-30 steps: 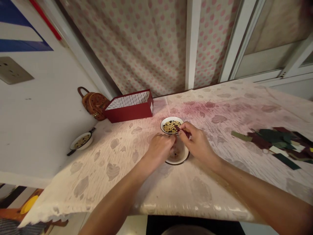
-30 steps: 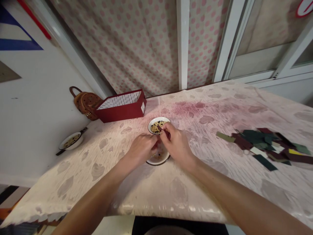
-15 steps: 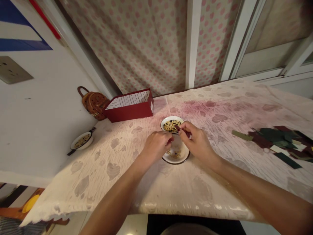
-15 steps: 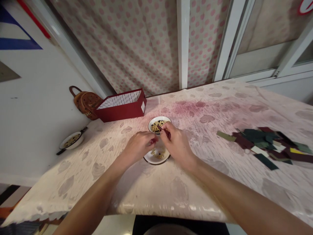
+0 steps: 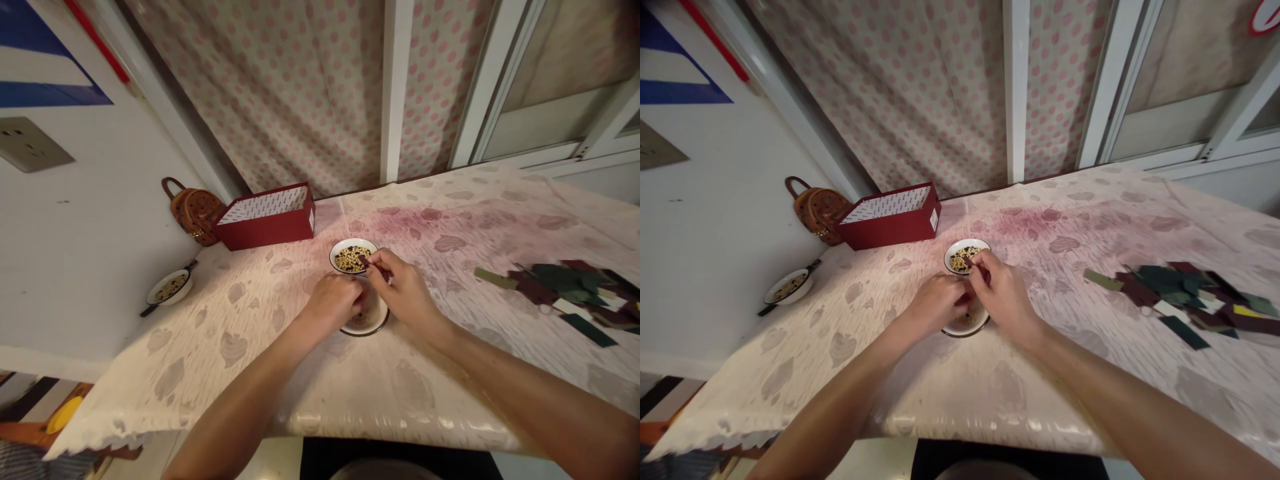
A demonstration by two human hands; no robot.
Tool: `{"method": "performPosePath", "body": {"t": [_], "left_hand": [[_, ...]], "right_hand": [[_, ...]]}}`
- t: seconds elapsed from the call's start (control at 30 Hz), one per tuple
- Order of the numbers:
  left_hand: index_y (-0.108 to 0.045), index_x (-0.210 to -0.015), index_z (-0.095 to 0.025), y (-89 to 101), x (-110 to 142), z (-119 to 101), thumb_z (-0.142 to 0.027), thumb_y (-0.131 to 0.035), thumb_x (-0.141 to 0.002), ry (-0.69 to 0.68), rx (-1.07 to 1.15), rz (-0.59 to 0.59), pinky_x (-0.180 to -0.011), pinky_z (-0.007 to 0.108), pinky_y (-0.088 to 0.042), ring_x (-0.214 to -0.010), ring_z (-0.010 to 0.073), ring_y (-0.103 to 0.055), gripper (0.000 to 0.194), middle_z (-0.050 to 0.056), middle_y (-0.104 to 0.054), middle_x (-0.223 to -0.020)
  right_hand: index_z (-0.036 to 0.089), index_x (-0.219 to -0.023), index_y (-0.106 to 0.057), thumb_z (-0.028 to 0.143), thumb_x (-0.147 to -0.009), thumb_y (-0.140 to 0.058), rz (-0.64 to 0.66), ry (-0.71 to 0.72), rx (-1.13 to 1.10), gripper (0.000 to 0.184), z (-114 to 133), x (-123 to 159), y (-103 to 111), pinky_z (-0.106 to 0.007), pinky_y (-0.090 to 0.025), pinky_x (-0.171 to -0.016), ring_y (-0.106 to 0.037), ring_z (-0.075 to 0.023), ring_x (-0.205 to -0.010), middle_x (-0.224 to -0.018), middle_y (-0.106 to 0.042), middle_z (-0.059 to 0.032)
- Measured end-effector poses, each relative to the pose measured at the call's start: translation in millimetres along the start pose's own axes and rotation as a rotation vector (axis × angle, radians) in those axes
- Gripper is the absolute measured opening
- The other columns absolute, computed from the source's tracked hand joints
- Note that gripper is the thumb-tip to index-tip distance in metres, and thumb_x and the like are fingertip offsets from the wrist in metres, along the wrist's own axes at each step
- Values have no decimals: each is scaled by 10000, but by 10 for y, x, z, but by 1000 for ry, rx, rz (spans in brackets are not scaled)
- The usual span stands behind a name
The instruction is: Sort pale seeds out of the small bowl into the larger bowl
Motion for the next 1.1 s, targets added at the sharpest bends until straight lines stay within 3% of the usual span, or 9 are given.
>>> {"method": "performPosePath", "body": {"t": [0.13,0.23,0.43,0.57,0.7,1.1], "left_hand": [[-673,-906,-151,19,21,10,-96,-583,-762,55,40,-46,-722,373,-515,-765,263,-696,179,91,-745,-860],[-641,-887,-167,54,57,74,-98,-606,-734,139,203,-116,-671,340,-490,-726,235,-670,171,60,-720,-815],[-609,-868,-170,74,72,300,-100,-676,-730,145,1143,-338,-749,263,-513,-761,133,-648,169,10,-673,-817],[-623,-874,-149,57,68,411,-176,-777,-744,202,1471,-398,-787,254,-514,-750,102,-648,203,8,-685,-827],[-639,-897,-146,39,73,424,-194,-816,-736,236,1592,-384,-781,253,-516,-739,102,-665,245,4,-705,-823],[-646,-885,-145,24,73,445,-188,-850,-705,277,1657,-421,-816,261,-537,-755,104,-692,275,-2,-713,-849]], "right_hand": [[216,-902,-563,269,-922,-492,18,-6,-14,91,33,7,5,-288,-400,-644,-595,-171,-653,-728,-638,3],[214,-902,-574,273,-917,-497,24,-24,-16,98,49,10,12,-283,-399,-639,-602,-167,-650,-729,-650,3],[207,-879,-577,270,-910,-489,42,-3,-29,113,90,16,9,-268,-367,-577,-529,-139,-582,-698,-612,13],[203,-884,-573,260,-918,-487,77,32,-69,109,110,29,-18,-261,-389,-597,-537,-136,-614,-713,-606,12],[202,-898,-583,242,-916,-500,99,42,-64,94,101,41,-47,-255,-394,-603,-545,-130,-622,-729,-615,17],[212,-893,-570,254,-921,-497,124,29,-33,89,112,28,-49,-263,-371,-576,-523,-132,-585,-676,-569,34]]}}
Point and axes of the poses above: each hand's wrist, its own x-axis away from the middle knuckle, its own y-axis out of the back of the hand, z = x × y, the point moved 5 cm from there along -x, towards the middle knuckle
